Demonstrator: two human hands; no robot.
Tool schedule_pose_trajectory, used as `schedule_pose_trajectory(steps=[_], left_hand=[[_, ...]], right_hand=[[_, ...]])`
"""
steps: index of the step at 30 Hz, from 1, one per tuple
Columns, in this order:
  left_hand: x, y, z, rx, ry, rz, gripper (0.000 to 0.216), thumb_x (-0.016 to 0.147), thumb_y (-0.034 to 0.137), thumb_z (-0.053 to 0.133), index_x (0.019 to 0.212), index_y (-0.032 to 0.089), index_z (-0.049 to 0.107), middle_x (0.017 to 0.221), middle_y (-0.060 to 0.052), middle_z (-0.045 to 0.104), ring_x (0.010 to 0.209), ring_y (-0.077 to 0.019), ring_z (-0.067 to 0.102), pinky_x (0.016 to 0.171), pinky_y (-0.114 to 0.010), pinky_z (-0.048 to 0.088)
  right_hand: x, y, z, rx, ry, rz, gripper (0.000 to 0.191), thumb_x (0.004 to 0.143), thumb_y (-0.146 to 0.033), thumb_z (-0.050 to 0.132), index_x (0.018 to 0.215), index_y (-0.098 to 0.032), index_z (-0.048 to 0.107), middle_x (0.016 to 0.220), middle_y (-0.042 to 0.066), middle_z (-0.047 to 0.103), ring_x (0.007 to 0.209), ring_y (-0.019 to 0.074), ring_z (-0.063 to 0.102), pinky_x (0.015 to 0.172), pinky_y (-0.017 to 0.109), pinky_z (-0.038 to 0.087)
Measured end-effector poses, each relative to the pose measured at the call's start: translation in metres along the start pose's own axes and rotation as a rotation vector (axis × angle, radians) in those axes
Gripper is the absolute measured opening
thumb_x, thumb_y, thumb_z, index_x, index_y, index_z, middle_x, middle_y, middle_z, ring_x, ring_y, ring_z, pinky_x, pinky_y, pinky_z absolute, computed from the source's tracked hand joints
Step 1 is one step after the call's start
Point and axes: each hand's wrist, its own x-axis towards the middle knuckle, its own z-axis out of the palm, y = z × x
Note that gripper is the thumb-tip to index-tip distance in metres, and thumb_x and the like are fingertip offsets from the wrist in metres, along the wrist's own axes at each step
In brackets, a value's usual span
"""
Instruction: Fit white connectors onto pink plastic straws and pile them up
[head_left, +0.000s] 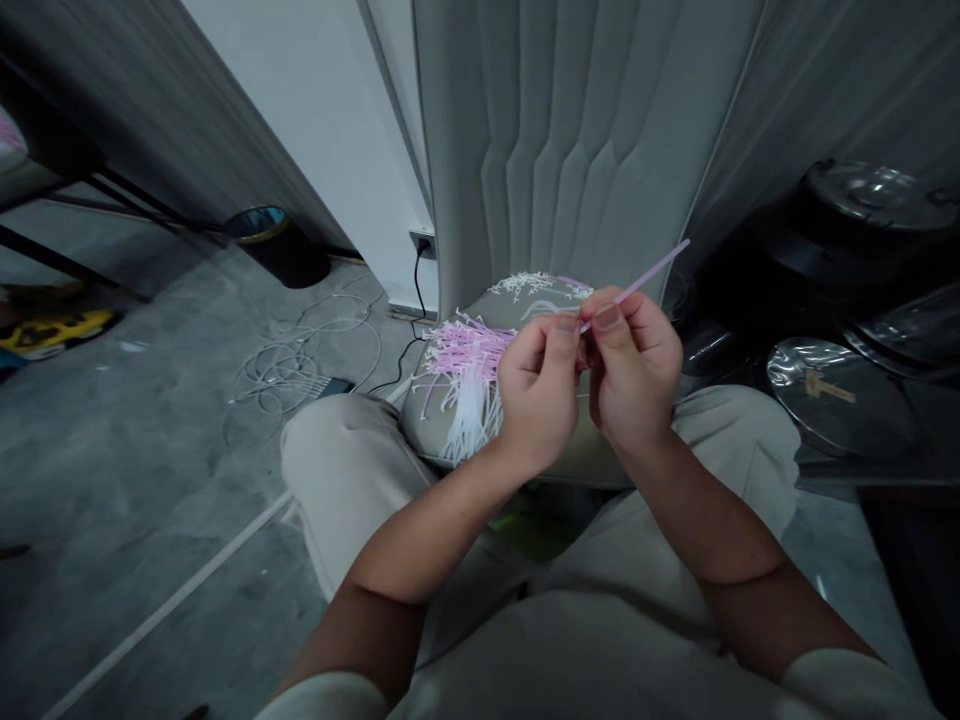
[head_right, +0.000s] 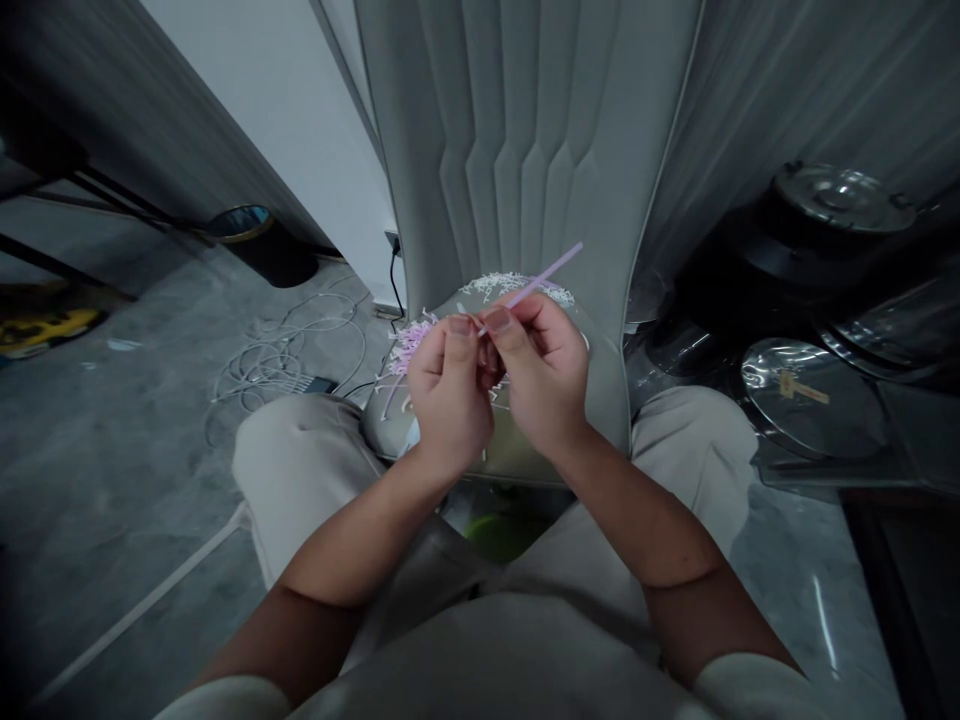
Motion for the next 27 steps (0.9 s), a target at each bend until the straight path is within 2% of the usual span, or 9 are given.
schedule_pose_trajectory(steps=[10, 21, 27], left_hand=[[-0.0026, 0.0032, 0.0001, 0.095, -0.009, 0.018, 0.042, 0.091, 0.049, 0.052, 0.063, 0.018, 0.047, 0.054, 0.005, 0.040, 0.049, -0.0061, 0.036, 0.047, -0.020, 0.033], [-0.0025, 0.0025, -0.0004, 0.057, 0.012, 0.010, 0.042, 0.090, 0.049, 0.054, 0.062, 0.018, 0.048, 0.055, 0.005, 0.041, 0.049, -0.0060, 0.037, 0.048, -0.020, 0.035], [-0.0026, 0.0050, 0.0001, 0.090, -0.004, 0.004, 0.043, 0.091, 0.050, 0.053, 0.062, 0.018, 0.047, 0.055, 0.005, 0.041, 0.050, -0.0059, 0.037, 0.050, -0.019, 0.036]], right_hand=[[-0.0036, 0.0020, 0.0011, -0.008, 0.033, -0.072, 0.023, 0.087, -0.039, 0.063, 0.076, -0.021, 0.055, 0.068, -0.006, 0.054, 0.049, 0.0038, 0.046, 0.042, 0.017, 0.038], [-0.0066, 0.0039, 0.0009, -0.044, 0.027, -0.099, 0.023, 0.089, -0.040, 0.061, 0.077, -0.022, 0.054, 0.075, -0.004, 0.053, 0.053, 0.0042, 0.047, 0.045, 0.018, 0.040], [-0.0074, 0.0052, 0.0011, -0.001, 0.052, -0.117, 0.021, 0.087, -0.038, 0.063, 0.078, -0.021, 0.056, 0.073, -0.005, 0.050, 0.054, 0.0041, 0.046, 0.046, 0.017, 0.041]])
